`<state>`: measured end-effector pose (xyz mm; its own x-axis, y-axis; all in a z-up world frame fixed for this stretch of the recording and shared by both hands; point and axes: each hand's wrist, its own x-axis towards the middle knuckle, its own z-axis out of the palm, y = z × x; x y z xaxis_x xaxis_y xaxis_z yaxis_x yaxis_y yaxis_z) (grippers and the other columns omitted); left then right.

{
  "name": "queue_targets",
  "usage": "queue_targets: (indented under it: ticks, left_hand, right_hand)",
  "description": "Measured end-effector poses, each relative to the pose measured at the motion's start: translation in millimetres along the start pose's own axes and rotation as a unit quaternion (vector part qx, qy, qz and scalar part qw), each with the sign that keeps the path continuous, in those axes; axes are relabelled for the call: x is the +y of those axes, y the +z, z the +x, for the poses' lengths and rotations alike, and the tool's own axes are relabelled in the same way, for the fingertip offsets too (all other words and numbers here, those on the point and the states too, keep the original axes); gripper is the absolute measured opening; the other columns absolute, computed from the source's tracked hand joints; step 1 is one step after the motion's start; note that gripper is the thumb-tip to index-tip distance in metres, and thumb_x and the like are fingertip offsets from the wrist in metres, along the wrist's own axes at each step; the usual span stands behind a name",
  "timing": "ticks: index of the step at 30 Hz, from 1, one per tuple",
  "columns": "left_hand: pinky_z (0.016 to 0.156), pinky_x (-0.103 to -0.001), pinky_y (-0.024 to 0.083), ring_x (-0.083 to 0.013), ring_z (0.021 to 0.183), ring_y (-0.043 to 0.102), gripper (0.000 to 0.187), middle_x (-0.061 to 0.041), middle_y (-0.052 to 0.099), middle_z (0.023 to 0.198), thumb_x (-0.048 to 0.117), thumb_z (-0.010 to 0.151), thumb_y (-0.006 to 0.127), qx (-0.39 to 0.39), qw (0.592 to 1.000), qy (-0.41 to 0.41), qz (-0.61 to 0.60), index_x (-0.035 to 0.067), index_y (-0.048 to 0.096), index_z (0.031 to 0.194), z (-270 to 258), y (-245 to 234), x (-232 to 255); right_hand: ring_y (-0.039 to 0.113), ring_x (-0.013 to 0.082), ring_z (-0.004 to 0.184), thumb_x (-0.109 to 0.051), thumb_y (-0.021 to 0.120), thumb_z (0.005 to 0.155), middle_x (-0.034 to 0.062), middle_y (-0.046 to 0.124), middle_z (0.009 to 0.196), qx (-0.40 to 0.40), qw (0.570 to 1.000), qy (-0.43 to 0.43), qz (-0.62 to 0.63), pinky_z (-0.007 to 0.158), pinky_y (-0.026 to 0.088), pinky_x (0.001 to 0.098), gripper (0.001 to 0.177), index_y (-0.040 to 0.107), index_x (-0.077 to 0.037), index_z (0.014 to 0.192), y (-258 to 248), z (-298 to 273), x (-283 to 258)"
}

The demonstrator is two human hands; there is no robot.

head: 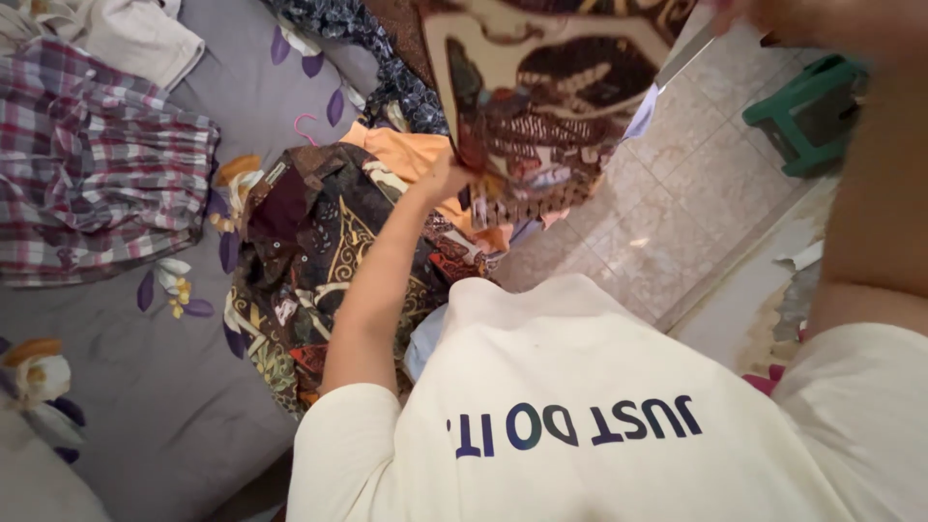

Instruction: The recorder is buttoning a patterned shirt while it is on a hanger.

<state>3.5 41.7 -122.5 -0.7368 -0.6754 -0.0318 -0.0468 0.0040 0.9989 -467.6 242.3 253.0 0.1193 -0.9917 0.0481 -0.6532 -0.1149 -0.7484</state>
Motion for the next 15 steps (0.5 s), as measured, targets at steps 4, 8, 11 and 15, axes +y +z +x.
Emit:
queue_targets:
  ticks: [4,8,11,15]
  left_hand:
    - [0.091,-0.034,0.052,-0.0197,0.105,0.063,0.049,-0.005,0.069,0.115,0.013,0.078,0.078,-0.116,0.953,-0.146,-0.239,0.007,0.063,0.124,-55,-29,9]
    - [0.093,-0.035,0.051,-0.0225,0.111,0.064,0.053,-0.005,0.07,0.12,0.047,0.094,0.07,-0.156,0.82,-0.07,-0.546,0.005,0.069,0.126,-83,-107,104]
    - [0.124,-0.043,0.041,-0.023,0.147,0.051,0.105,-0.005,0.053,0.159,0.085,0.087,0.047,-0.141,0.959,0.026,-0.246,0.011,0.036,0.161,-75,-102,241]
    - [0.127,-0.045,0.035,-0.0314,0.143,0.055,0.099,-0.02,0.055,0.155,0.073,0.096,0.043,-0.239,0.887,-0.137,-0.371,0.002,0.033,0.164,-42,-72,270]
  right_hand:
    - [0.068,0.0094,0.094,0.0,0.064,0.107,0.0101,0.073,0.105,-0.022,1.0,-0.017,0.003,0.081,0.055,0.0248,0.023,0.064,0.0,0.13,85,54,-122]
    - [0.061,0.0114,0.072,0.0,0.061,0.104,0.0122,0.073,0.095,-0.034,0.999,0.029,-0.017,0.062,0.05,0.0261,0.032,0.058,-0.001,0.136,86,61,-166]
    - [0.061,0.0105,0.068,0.001,0.061,0.101,0.0097,0.073,0.094,-0.101,0.994,-0.021,-0.034,0.06,0.051,0.024,0.032,0.067,-0.002,0.132,84,66,-168]
    - [0.065,0.0085,0.078,0.005,0.063,0.097,0.0095,0.076,0.093,-0.125,0.991,0.001,-0.039,0.065,0.051,0.0234,0.028,0.074,-0.001,0.122,86,64,-177]
